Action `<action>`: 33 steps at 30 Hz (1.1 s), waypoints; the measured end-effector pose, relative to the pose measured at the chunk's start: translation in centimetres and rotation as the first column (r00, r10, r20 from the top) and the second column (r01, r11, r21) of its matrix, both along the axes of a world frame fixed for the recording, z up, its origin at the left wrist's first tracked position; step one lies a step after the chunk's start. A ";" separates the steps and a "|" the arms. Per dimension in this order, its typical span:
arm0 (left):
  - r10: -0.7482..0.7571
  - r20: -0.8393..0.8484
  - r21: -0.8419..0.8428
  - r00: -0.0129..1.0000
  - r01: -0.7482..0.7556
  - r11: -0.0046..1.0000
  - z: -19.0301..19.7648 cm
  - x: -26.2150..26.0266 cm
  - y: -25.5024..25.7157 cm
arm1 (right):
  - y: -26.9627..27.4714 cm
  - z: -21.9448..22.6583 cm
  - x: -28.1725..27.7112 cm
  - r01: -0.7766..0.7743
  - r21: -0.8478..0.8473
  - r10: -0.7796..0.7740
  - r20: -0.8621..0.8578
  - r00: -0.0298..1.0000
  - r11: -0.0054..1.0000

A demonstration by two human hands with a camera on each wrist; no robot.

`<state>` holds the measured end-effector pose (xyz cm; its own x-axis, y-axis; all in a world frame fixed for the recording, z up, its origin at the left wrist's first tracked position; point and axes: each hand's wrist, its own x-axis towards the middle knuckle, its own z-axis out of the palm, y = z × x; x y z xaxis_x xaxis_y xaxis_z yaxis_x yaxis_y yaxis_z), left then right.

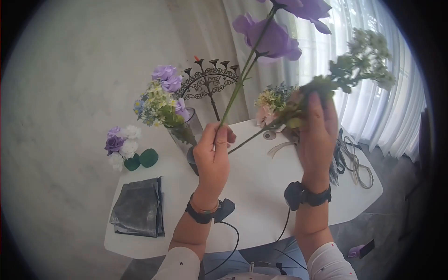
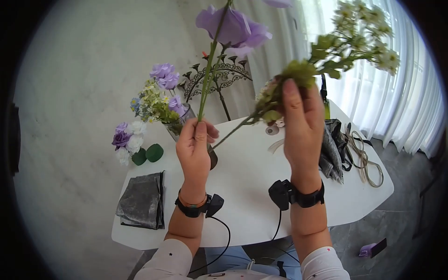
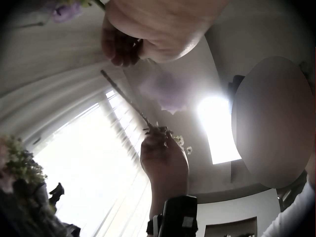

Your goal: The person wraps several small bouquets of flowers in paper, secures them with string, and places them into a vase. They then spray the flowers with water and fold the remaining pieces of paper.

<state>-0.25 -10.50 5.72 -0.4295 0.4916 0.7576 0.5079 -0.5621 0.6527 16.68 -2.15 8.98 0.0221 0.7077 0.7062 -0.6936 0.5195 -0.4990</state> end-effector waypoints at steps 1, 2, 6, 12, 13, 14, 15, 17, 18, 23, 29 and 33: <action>0.066 0.014 0.106 0.998 -0.067 0.992 0.6 -1.4 -1.2 | -0.2 0.4 0.3 0.097 0.020 -0.095 -0.077 0.993 0.995; 0.138 0.010 0.125 0.990 -0.138 0.983 1.4 -2.4 -2.4 | -0.2 0.4 1.0 0.142 0.037 -0.137 -0.117 0.984 0.989; 0.136 0.141 0.288 0.981 -0.172 0.942 4.0 -4.3 -8.0 | 0.4 0.5 2.4 0.238 0.128 -0.212 -0.191 0.958 0.963; -0.158 0.283 0.615 0.946 -0.053 0.787 4.7 -4.1 -12.6 | -1.3 4.8 -3.6 0.173 0.195 -0.189 0.072 0.979 0.966; -0.163 0.292 0.613 0.942 -0.054 0.788 4.7 -4.2 -12.7 | -1.0 5.6 -5.0 0.122 0.237 -0.156 0.131 0.979 0.964; -0.149 0.249 0.609 0.957 -0.035 0.792 4.6 -4.4 -12.9 | -0.6 6.3 -6.3 0.095 0.303 -0.159 0.194 0.968 0.948; -0.135 0.203 0.605 0.970 -0.016 0.796 4.5 -4.5 -13.1 | -0.1 6.9 -7.7 0.063 0.365 -0.165 0.255 0.953 0.929; -0.130 0.182 0.576 0.975 0.002 0.818 4.6 -4.6 -13.3 | 0.9 7.6 -10.7 0.021 0.438 -0.159 0.280 0.947 0.899; -0.120 0.156 0.547 0.980 0.016 0.837 4.5 -4.7 -13.5 | 1.1 7.8 -12.1 0.081 0.461 -0.220 0.258 0.941 0.884; -0.122 0.160 0.529 0.980 0.019 0.848 4.4 -5.3 -14.0 | 1.9 7.3 -15.9 0.051 0.435 -0.249 0.412 0.877 0.899; -0.196 0.161 0.582 0.967 0.068 0.811 4.5 -5.6 -14.3 | 4.3 3.7 -19.4 -0.110 0.349 -0.168 0.673 0.720 0.931; -0.181 0.168 0.571 0.969 0.054 0.819 4.7 -5.7 -14.3 | 4.0 1.5 -20.7 -0.138 0.412 -0.305 0.826 0.474 0.901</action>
